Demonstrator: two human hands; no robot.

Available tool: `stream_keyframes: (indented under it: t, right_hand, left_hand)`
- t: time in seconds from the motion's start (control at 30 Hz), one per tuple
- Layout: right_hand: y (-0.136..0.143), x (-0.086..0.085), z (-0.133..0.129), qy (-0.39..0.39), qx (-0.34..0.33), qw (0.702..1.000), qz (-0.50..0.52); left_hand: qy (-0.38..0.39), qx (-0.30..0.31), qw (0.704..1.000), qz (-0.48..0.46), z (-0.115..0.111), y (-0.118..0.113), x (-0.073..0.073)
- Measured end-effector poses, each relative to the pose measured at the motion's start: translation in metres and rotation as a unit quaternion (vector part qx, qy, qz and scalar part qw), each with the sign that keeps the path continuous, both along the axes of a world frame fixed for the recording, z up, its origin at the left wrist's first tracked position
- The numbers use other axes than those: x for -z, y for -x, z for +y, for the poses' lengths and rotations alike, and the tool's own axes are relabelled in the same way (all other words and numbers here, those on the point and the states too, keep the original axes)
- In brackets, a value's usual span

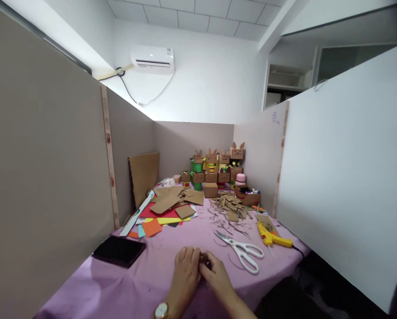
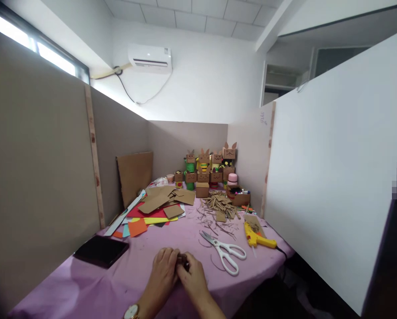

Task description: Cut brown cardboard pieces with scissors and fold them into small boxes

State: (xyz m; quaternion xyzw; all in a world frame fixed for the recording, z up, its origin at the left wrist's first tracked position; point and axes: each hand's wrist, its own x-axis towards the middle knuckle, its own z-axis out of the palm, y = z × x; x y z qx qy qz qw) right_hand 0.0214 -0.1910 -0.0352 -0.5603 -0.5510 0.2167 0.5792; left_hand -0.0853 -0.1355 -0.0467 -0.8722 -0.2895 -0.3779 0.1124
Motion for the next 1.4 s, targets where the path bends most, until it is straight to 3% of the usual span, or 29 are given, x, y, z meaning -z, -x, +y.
stream_keyframes:
  t: [0.5, 1.03, 1.17, 1.3, 1.4]
  right_hand:
    - [0.000, 0.005, 0.005, 0.030, 0.038, 0.994, -0.099]
    - [0.007, 0.002, -0.004, -0.003, 0.057, 0.997, -0.050]
    - [0.001, 0.001, -0.013, -0.014, 0.039, 0.998, -0.044]
    - [-0.008, -0.001, -0.015, -0.014, 0.044, 0.998, -0.039]
    - [-0.014, 0.002, -0.011, -0.009, 0.045, 0.998, -0.037]
  left_hand:
    - [0.037, 0.019, 0.999, 0.014, -0.005, 0.002, -0.011]
    - [0.030, 0.084, 0.996, -0.001, -0.006, 0.011, -0.010]
    - [0.013, 0.102, 0.995, -0.001, -0.009, 0.020, -0.001]
    - [0.018, 0.094, 0.993, -0.065, -0.010, 0.025, 0.008]
    - [0.054, 0.061, 0.979, -0.187, -0.013, 0.022, 0.000]
